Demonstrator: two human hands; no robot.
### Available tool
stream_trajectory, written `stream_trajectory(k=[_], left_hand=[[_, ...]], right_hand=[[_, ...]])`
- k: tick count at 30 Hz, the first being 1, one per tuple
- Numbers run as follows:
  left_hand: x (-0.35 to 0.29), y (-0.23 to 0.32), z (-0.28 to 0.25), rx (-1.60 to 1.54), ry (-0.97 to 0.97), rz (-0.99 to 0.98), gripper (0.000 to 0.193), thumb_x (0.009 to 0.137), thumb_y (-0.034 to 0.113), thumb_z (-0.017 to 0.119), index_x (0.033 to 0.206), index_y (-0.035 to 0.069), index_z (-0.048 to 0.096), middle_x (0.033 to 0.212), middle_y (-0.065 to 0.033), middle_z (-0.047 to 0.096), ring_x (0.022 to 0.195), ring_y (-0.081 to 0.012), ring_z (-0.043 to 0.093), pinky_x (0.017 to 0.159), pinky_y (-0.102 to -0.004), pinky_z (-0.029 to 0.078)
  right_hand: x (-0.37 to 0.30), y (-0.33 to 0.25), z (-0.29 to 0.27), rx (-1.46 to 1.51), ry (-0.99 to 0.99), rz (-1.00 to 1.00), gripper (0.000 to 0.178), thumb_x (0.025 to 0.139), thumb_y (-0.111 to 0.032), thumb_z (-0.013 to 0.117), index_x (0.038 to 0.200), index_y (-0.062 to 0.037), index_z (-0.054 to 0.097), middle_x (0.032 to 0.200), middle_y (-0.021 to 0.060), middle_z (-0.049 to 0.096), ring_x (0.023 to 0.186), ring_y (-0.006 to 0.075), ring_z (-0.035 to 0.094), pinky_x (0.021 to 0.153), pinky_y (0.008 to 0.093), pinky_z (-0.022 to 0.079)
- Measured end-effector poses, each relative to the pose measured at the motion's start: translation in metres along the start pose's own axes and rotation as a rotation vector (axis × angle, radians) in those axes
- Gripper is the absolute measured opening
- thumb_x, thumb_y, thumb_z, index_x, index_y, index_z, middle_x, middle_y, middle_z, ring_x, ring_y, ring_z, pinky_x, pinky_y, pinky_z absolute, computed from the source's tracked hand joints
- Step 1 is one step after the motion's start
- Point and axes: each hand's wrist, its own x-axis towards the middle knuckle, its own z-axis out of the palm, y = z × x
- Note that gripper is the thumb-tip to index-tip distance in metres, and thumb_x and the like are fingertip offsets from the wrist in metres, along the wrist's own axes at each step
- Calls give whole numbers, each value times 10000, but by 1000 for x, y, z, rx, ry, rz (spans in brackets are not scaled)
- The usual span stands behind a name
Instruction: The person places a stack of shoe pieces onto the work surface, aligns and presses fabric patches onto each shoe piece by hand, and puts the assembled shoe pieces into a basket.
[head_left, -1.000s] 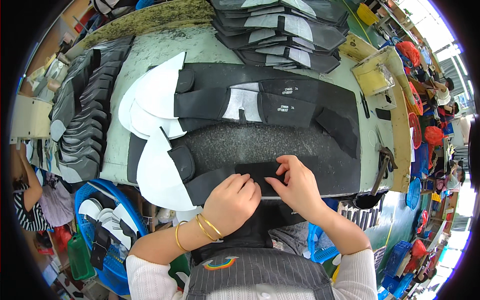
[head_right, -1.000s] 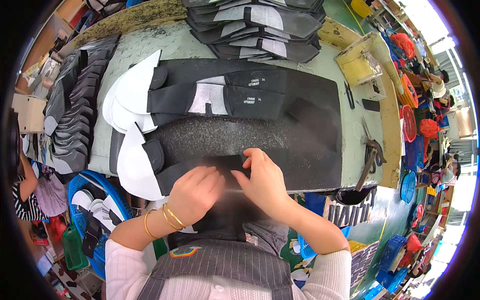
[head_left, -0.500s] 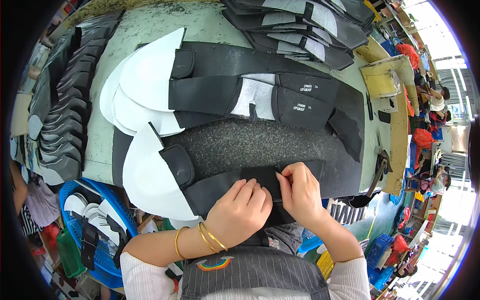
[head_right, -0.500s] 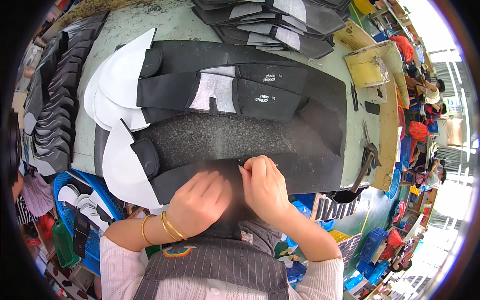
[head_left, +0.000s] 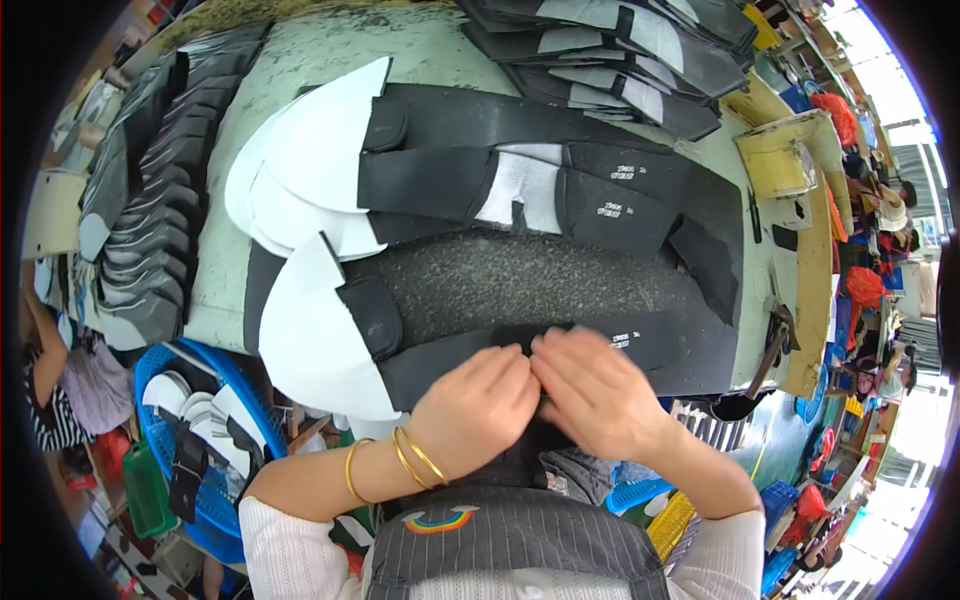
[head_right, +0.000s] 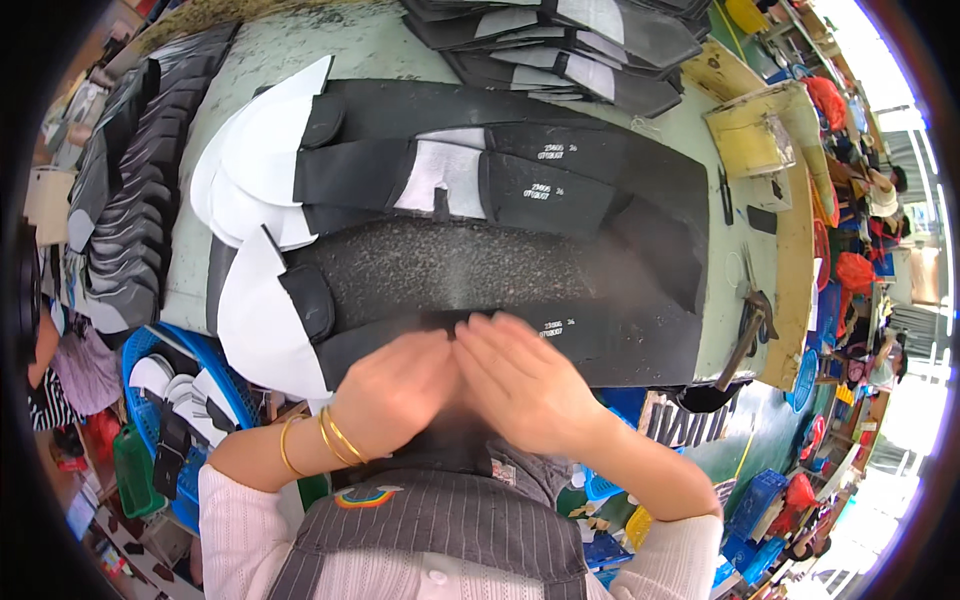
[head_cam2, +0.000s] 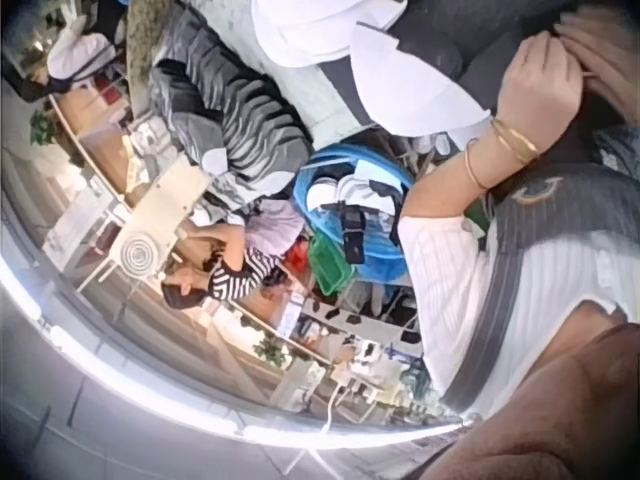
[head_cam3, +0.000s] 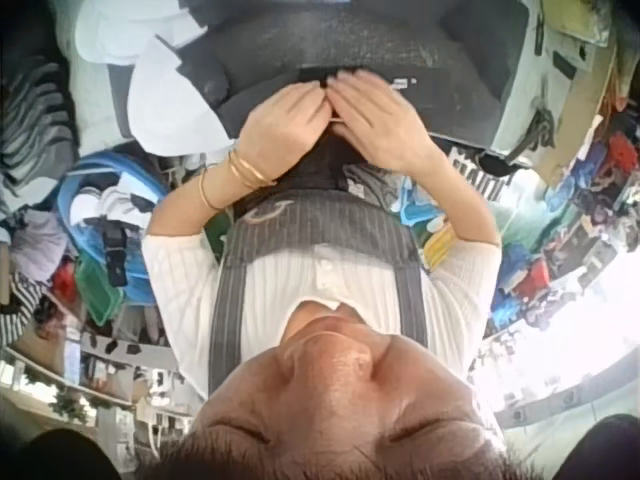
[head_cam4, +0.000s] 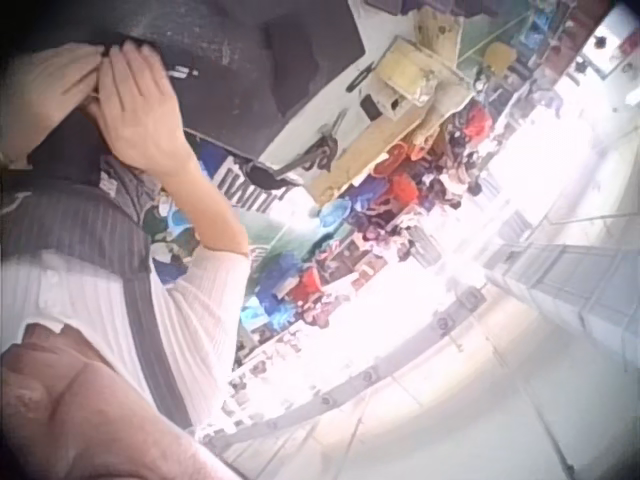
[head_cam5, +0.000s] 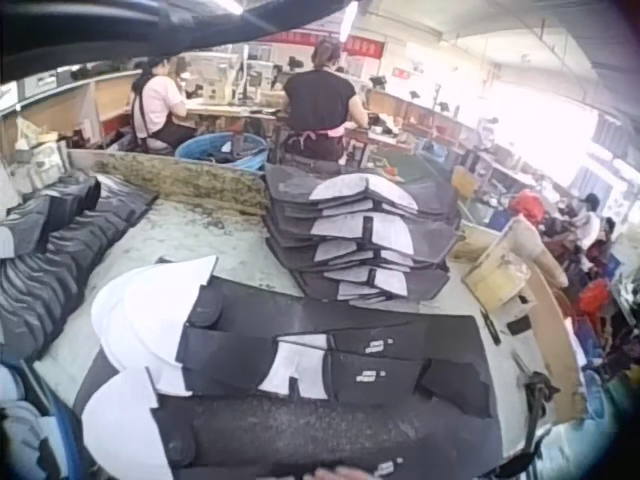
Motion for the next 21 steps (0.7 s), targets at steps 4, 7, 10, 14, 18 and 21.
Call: stream_trajectory(k=[4, 7, 10, 14, 18, 21], left_hand=[[-13, -12, -8, -37, 59, -20, 285, 682, 61, 601, 951, -3, 672, 1038, -112, 664, 1047, -279, 616, 882, -398, 503], [-14, -20, -11, -160, -20, -101, 207, 739, 87, 606, 926, 48, 685, 1036, -72, 673, 1045, -230, 613, 933, -399, 459], [-8, -30, -3, -124, 13, -2, 244, 693, 35, 603, 921, 34, 690, 996, -74, 688, 1001, -250, 640, 885, -409, 498], [-31, -9, 7, -35, 9, 204, 226, 729, 103, 588, 926, 52, 687, 1011, -69, 676, 975, -213, 643, 860, -366, 502], [-69, 24, 44, -164, -95, 205, 226, 776, 193, 609, 938, 54, 686, 1013, -80, 675, 955, -221, 648, 833, -345, 514], [-55, 21, 43, -469, -315, 3, 302, 805, 313, 677, 978, 64, 678, 983, -91, 680, 890, -259, 659, 807, -354, 528]], right_hand=[[-5, 9, 4, 23, -78, -125, 456, 722, -151, 621, 1127, 53, 575, 1162, 171, 601, 1126, 291, 571, 962, 379, 466], [-5, 10, 8, 15, -31, -137, 368, 739, -112, 586, 1085, 11, 599, 1153, 127, 621, 1103, 264, 593, 936, 362, 490], [-6, 13, 15, 18, 47, -101, 399, 646, -42, 607, 1041, 7, 635, 1117, 131, 647, 1057, 262, 626, 902, 363, 518], [-38, -6, 16, 76, 90, -163, 349, 673, -77, 614, 1010, 12, 642, 1053, 115, 663, 977, 251, 652, 858, 347, 536], [-70, -17, -8, 257, -86, 96, 214, 713, -134, 702, 907, -48, 672, 945, 74, 676, 833, 235, 659, 722, 339, 540], [-40, 51, -35, 178, 498, 610, 79, 807, -55, 650, 880, -28, 661, 851, 102, 652, 747, 215, 632, 666, 298, 497]])
